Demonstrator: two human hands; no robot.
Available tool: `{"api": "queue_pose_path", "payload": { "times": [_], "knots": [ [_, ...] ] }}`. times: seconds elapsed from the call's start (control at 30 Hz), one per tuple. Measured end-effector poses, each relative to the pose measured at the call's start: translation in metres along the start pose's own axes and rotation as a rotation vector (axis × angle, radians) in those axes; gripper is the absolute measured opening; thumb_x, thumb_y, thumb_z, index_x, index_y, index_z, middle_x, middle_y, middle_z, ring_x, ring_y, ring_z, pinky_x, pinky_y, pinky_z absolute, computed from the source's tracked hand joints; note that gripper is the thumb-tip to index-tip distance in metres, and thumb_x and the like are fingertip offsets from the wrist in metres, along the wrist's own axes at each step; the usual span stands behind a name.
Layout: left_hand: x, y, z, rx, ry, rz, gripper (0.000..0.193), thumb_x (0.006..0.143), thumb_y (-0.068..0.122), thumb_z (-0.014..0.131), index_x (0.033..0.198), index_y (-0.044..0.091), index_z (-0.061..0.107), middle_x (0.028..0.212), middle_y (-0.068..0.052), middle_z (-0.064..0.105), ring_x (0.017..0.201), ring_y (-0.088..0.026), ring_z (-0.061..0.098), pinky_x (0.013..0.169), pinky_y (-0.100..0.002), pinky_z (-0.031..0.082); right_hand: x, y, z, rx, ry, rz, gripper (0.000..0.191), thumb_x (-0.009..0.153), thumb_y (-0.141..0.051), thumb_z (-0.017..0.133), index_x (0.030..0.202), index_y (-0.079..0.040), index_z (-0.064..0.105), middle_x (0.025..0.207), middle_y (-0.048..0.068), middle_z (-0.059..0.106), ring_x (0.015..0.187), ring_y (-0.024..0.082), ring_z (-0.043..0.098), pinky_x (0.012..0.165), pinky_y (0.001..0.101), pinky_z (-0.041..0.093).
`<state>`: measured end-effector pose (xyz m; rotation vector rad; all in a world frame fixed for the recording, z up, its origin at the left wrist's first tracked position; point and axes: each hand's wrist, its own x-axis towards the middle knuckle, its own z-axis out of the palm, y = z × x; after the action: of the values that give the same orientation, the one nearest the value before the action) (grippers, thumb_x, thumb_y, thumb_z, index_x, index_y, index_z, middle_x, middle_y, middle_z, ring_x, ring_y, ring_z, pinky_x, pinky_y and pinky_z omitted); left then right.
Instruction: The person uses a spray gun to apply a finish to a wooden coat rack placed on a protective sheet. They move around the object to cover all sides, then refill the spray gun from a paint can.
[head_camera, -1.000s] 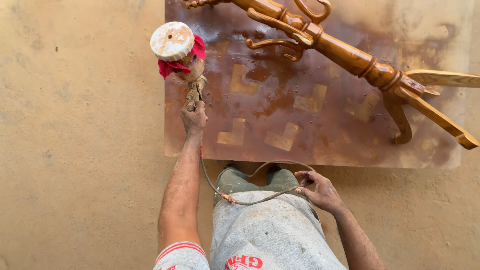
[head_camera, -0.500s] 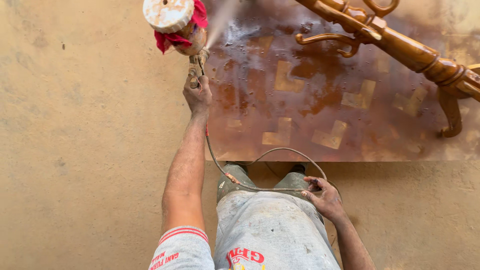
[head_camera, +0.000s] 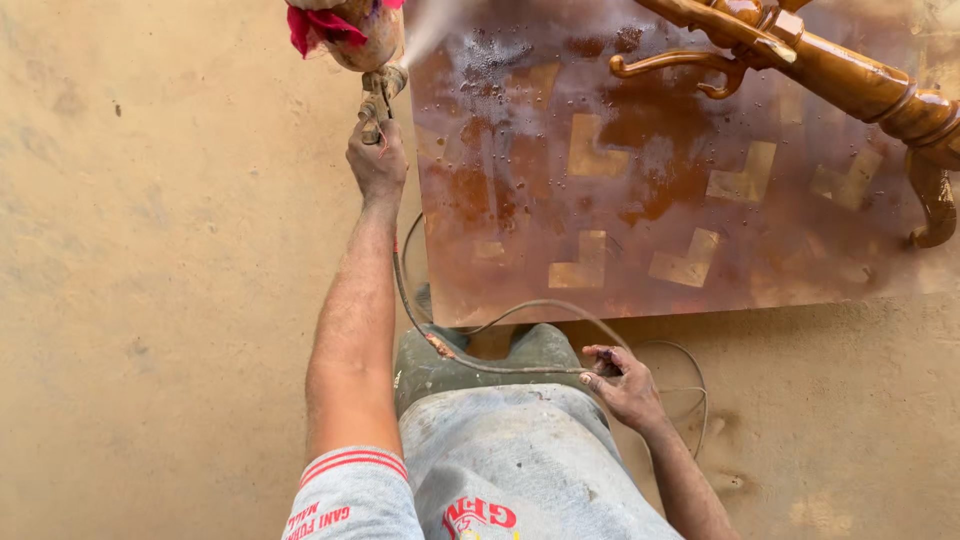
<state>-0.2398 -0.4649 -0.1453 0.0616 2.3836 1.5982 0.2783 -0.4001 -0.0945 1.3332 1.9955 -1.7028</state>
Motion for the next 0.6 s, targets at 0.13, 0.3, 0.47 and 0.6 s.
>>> {"api": "queue_pose_path", "payload": {
  "times": [0.13, 0.3, 0.47, 0.6],
  "knots": [
    [0.051, 0.003, -0.015, 0.119, -0.019, 0.134, 0.026, 0.094, 0.024, 0.062, 0.09, -0.002, 0.064, 0.065, -0.008, 0.068, 0.054, -0.017, 0.068, 0.054, -0.036, 0.052, 0.005, -0.002, 0.057, 0.188, 0.027, 0.116, 0.043, 0.081, -0.011, 0.085, 0.121, -0.005, 0.071, 0.087, -0.002, 0.062, 0.081, 0.009, 0.057, 0.077, 0.025, 0.053],
    [0.141, -0.01, -0.044, 0.071, -0.159, 0.062, 0.028, 0.094, 0.027, 0.06, 0.096, -0.001, 0.062, 0.061, -0.008, 0.065, 0.053, -0.02, 0.065, 0.054, -0.039, 0.05, 0.016, -0.045, 0.175, 0.278, 0.13, 0.178, 0.043, 0.081, -0.012, 0.085, 0.121, -0.003, 0.071, 0.087, -0.002, 0.06, 0.079, 0.009, 0.055, 0.074, 0.025, 0.051],
    [0.225, -0.023, -0.104, 0.188, -0.168, 0.193, 0.029, 0.092, 0.026, 0.063, 0.096, -0.002, 0.065, 0.072, -0.015, 0.07, 0.069, -0.026, 0.07, 0.068, -0.04, 0.055, 0.031, -0.136, 0.278, 0.2, 0.162, 0.206, 0.044, 0.081, -0.018, 0.084, 0.121, -0.005, 0.073, 0.085, 0.0, 0.062, 0.08, 0.011, 0.058, 0.077, 0.0275, 0.052],
    [0.272, 0.005, -0.116, 0.191, -0.23, 0.203, 0.029, 0.089, 0.027, 0.062, 0.099, 0.0, 0.068, 0.079, -0.016, 0.073, 0.074, -0.028, 0.073, 0.073, -0.04, 0.056, 0.034, -0.206, 0.305, 0.099, 0.158, 0.181, 0.045, 0.077, -0.019, 0.087, 0.118, -0.008, 0.073, 0.087, 0.0, 0.065, 0.086, 0.011, 0.064, 0.085, 0.0284, 0.056]
  ]
}}
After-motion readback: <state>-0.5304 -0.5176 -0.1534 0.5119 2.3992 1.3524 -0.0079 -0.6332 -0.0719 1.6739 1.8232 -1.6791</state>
